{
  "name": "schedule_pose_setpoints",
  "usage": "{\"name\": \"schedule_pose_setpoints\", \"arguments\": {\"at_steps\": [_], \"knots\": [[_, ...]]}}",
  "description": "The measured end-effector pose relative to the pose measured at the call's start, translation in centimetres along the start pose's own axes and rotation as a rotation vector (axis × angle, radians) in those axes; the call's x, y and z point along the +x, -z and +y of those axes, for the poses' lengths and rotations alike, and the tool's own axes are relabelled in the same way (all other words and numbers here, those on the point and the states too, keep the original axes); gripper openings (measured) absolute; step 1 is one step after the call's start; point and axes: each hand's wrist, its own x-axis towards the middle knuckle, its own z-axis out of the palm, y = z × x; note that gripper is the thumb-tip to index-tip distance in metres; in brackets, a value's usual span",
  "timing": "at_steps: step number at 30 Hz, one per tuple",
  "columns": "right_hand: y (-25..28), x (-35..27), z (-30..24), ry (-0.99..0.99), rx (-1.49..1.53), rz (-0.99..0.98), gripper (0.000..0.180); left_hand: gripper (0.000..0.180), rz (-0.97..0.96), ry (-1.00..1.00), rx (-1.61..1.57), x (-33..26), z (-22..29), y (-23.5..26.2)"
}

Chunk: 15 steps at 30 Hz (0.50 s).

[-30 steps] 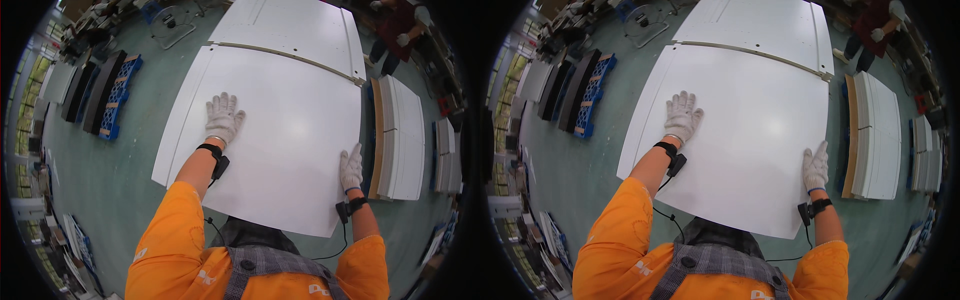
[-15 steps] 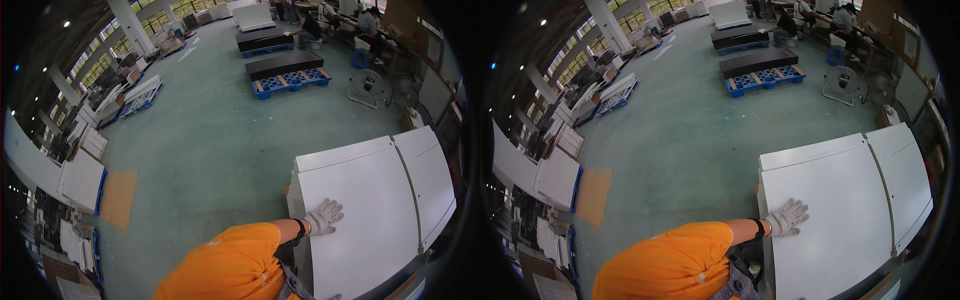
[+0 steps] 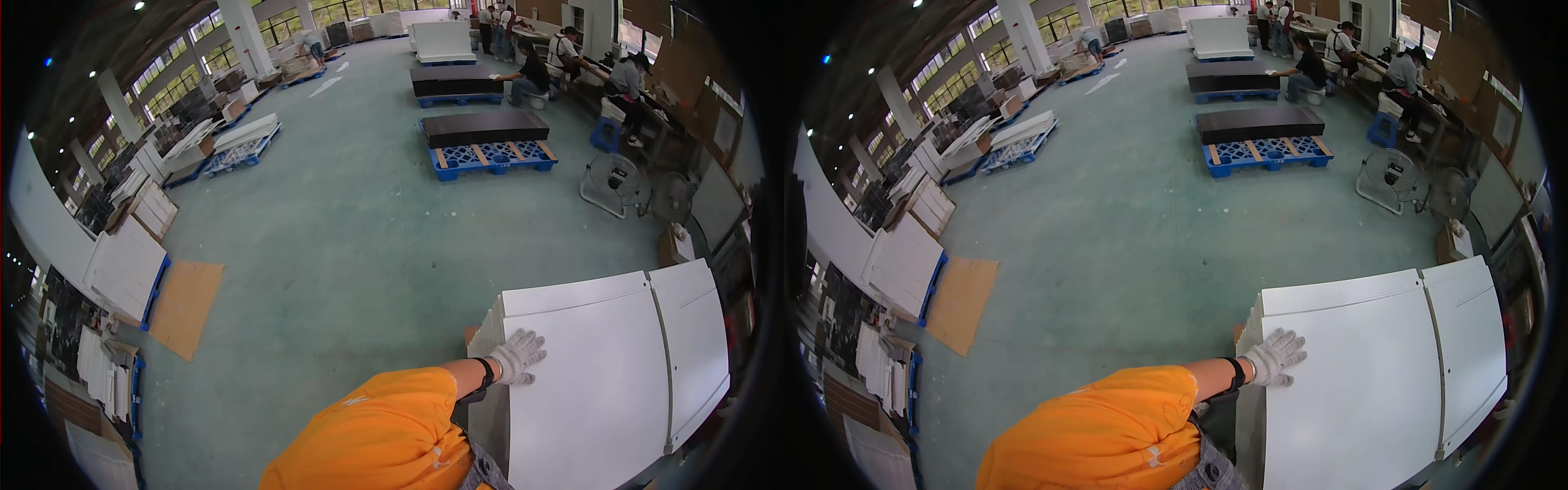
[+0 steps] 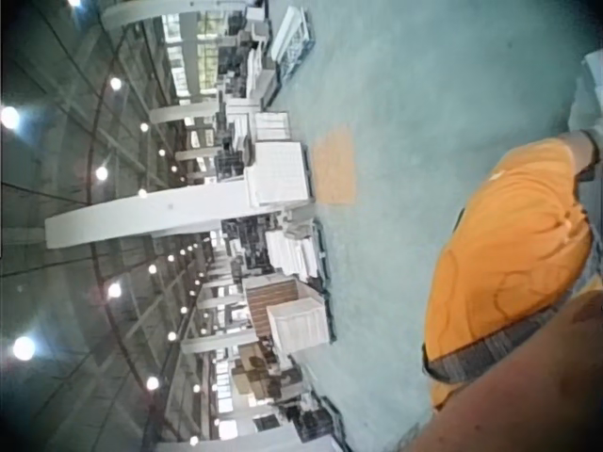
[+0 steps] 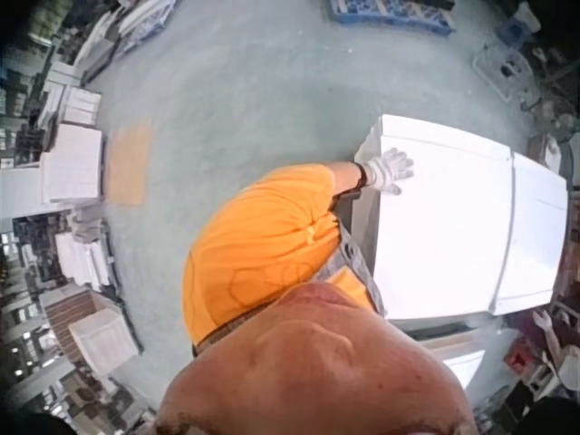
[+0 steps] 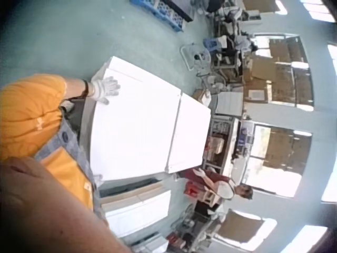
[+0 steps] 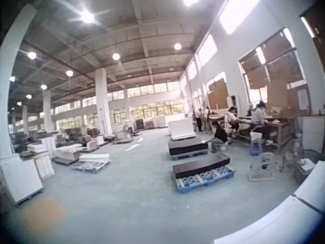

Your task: Applying adhesive to the edges of white furniture panels and stacking them in a manufacturing facility.

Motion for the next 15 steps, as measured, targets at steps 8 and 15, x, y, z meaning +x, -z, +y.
{"name": "schedule_pose_setpoints", "arguments": {"at_steps": [8, 15], "knots": [[-3.0, -0.6, 2.3, 0.096, -0.098, 0.078, 0.055, 0.073, 0.056, 0.142, -0.046, 0.1, -4.2, 1.6], [-4.6, -1.8, 4.8, 0.11, -0.19, 0.229, 0.048, 0.073, 0.072, 0.143, -0.046, 0.2, -4.5, 1.7]]}}
